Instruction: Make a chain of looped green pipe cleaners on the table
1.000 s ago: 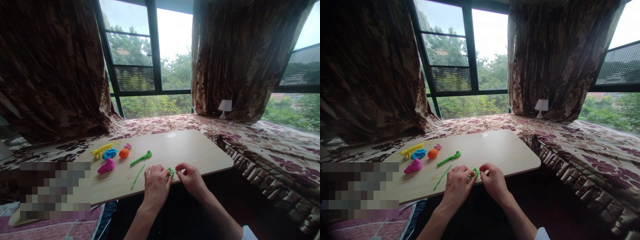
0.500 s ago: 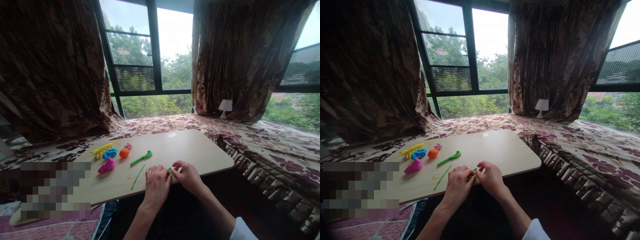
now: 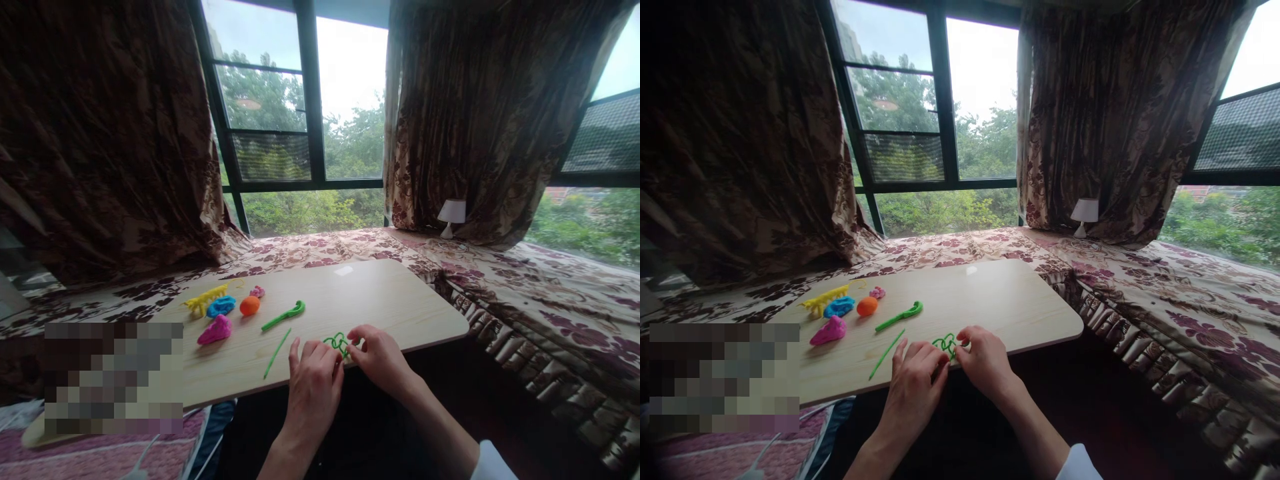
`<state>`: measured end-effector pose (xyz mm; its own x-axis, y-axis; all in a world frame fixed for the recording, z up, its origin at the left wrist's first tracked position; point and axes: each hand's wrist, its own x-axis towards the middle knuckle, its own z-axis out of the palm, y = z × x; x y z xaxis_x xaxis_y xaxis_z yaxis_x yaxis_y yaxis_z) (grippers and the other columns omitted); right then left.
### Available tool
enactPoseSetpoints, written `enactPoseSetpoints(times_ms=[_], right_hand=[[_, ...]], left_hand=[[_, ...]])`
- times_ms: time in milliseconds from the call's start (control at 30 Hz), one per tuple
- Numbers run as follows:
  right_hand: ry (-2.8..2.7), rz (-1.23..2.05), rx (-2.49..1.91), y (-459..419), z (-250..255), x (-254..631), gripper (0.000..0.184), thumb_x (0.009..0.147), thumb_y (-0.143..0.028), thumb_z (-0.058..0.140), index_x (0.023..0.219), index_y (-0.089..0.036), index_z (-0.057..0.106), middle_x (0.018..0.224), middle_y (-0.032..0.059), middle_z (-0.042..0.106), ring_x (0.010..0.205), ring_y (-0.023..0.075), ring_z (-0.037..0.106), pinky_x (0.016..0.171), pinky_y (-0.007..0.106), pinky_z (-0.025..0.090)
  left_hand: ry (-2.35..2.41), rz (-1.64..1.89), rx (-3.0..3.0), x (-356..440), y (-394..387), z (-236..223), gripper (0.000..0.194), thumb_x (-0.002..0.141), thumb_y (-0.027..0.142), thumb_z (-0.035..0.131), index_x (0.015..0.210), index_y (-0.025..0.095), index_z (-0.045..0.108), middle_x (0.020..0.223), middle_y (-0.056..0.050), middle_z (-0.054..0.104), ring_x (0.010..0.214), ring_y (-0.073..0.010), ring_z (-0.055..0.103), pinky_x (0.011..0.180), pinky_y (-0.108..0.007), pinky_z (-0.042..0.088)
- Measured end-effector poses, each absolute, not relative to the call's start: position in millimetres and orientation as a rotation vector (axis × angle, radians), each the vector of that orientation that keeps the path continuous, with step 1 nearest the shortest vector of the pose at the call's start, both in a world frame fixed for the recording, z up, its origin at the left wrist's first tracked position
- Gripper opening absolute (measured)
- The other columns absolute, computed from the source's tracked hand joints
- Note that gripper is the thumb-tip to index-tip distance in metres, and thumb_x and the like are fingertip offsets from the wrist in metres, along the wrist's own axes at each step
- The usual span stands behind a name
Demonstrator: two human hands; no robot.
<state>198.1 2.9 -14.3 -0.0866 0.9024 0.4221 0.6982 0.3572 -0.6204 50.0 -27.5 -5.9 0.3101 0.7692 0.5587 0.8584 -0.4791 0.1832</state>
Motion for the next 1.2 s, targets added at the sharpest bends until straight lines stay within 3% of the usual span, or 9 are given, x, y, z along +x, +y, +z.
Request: enactPoseSetpoints(times_ms=[467, 900, 1200], right_hand=[[-1.939, 0.274, -1.365, -8.9, -18.2, 205.0, 0.014, 0.075, -0.013, 0.051, 0.077, -0.022, 0.062, 0.076, -0.0001, 0.059, 0.066, 0.0119, 0.054, 0.063, 0.021, 0.038], [-1.829, 0.415, -1.167, -14.0, -22.6, 205.5, 0.016, 0.076, -0.009, 0.052, 0.084, -0.021, 0.059, 0.077, -0.0015, 0.055, 0.067, 0.0109, 0.053, 0.063, 0.022, 0.041], [-1.815, 0.488, -1.036, -20.4, -13.5, 200.0, 0.014, 0.082, -0.017, 0.051, 0.088, -0.022, 0.063, 0.082, -0.0003, 0.055, 0.066, 0.0097, 0.052, 0.059, 0.022, 0.042]], left_hand=[[-1.506, -0.918, -2.463, 49.9, -30.9, -11.3, 0.016, 0.078, 0.013, 0.047, 0.08, 0.025, 0.058, 0.083, 0.001, 0.057, 0.093, -0.0187, 0.049, 0.104, -0.05, 0.011], [-1.531, -1.02, -2.428, 55.1, -26.9, -17.0, 0.015, 0.079, 0.014, 0.046, 0.075, 0.023, 0.057, 0.079, 0.0, 0.055, 0.088, -0.0181, 0.049, 0.103, -0.049, 0.016], [-1.558, -1.336, -2.432, 45.0, -27.0, -14.5, 0.009, 0.074, 0.016, 0.053, 0.073, 0.023, 0.059, 0.076, 0.0, 0.059, 0.085, -0.0198, 0.052, 0.09, -0.043, 0.034]])
